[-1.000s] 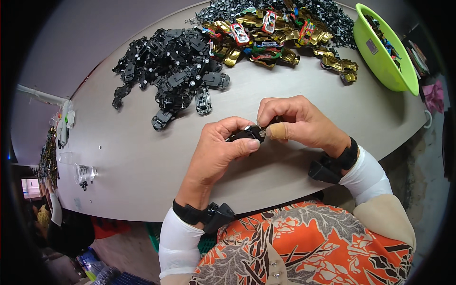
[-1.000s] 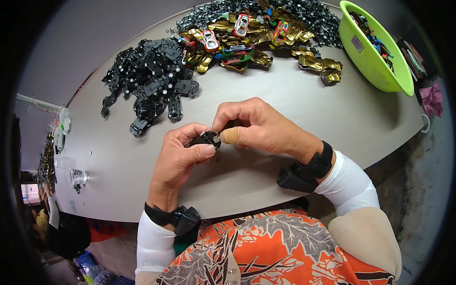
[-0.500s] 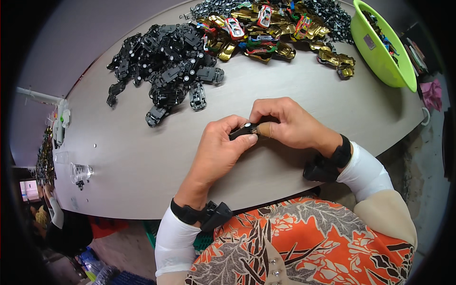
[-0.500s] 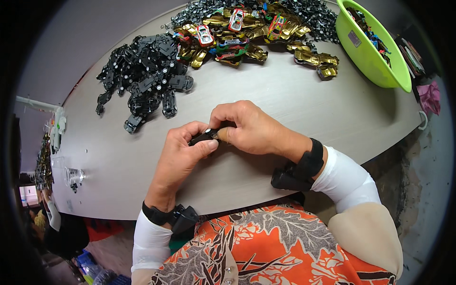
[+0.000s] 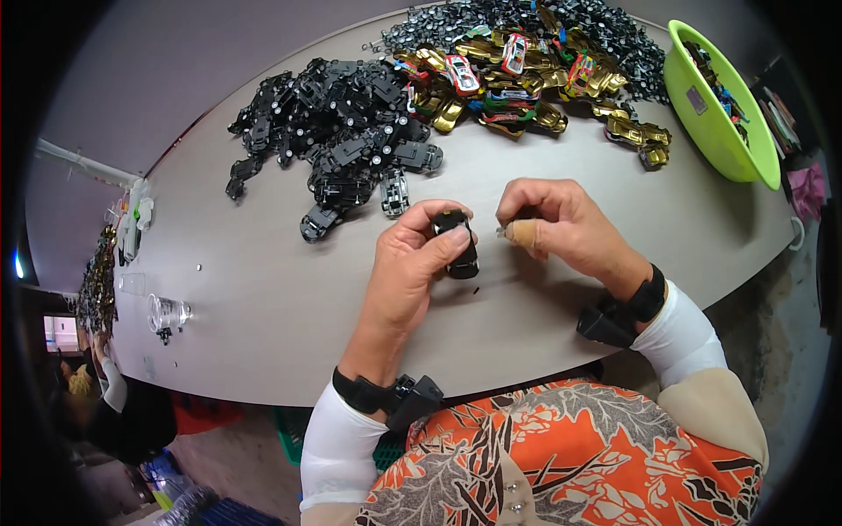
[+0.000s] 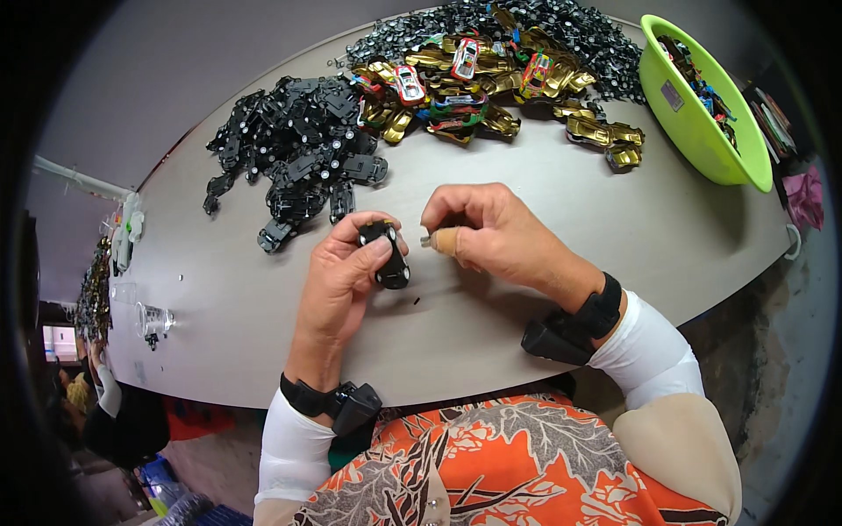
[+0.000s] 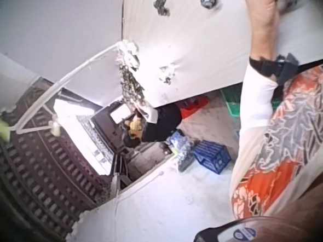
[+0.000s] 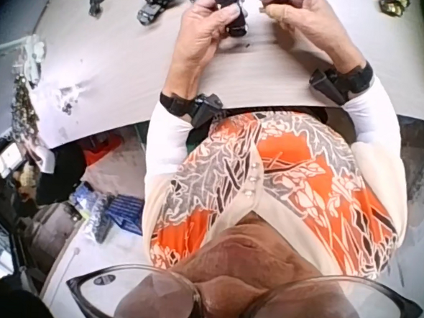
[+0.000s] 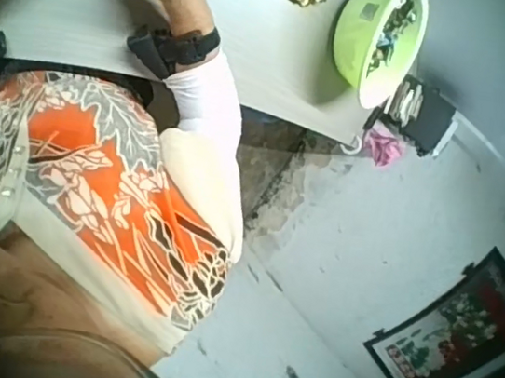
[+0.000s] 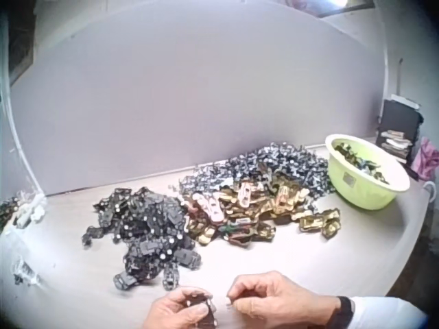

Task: The person assembles small toy cars by hand, picking up black chassis and gold car bodies from piles on a table. They repeatedly fit the bodies onto the chassis, press them together, and place the completed units back on the table.

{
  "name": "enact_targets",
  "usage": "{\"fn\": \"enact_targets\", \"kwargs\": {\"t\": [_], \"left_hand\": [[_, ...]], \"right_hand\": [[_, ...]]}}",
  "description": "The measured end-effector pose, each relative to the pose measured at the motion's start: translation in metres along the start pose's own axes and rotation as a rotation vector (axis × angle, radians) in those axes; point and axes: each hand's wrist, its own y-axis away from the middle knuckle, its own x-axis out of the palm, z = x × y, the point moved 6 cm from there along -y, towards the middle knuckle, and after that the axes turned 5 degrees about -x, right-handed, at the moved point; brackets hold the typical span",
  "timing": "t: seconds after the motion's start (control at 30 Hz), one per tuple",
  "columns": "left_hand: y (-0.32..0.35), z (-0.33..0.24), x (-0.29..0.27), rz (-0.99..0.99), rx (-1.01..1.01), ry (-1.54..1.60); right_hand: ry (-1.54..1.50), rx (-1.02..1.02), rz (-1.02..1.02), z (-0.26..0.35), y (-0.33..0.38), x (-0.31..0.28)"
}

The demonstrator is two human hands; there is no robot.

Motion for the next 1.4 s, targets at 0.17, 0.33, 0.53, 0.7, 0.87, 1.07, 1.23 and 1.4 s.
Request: {"fn": "enact_targets", "kwargs": {"t": [0.17, 0.33, 0.53, 0.7, 0.87, 1.07, 1.23, 1.4], "left_hand": [[0.005, 0.002, 0.012, 0.073, -0.085, -0.100], [0.006, 0.004, 0.014, 0.085, -0.050, -0.214], [0.010, 0.006, 0.017, 0.139, -0.064, -0.317], [0.012, 0.002, 0.024, 0.147, -0.046, -0.397], [0.013, 0.003, 0.021, 0.186, -0.053, -0.348], [0.010, 0.005, 0.025, 0.258, -0.080, -0.244], [0.011, 0.004, 0.027, 0.247, -0.091, -0.223], [0.012, 0.005, 0.023, 0.224, -0.105, -0.319]], "right_hand": [[-0.054, -0.059, 0.040, 0.006, -0.002, -0.006], [-0.024, -0.044, 0.123, 0.010, 0.001, 0.000], [0.076, -0.058, 0.172, 0.003, 0.002, 0.004], [0.274, -0.216, 0.193, 0.007, 0.003, 0.007], [0.052, 0.049, 0.216, 0.006, 0.006, 0.004], [0.038, -0.054, 0.222, 0.016, 0.005, 0.003], [0.072, -0.169, 0.225, 0.018, 0.005, 0.002], [0.183, -0.205, 0.215, 0.021, 0.006, 0.007]]}}
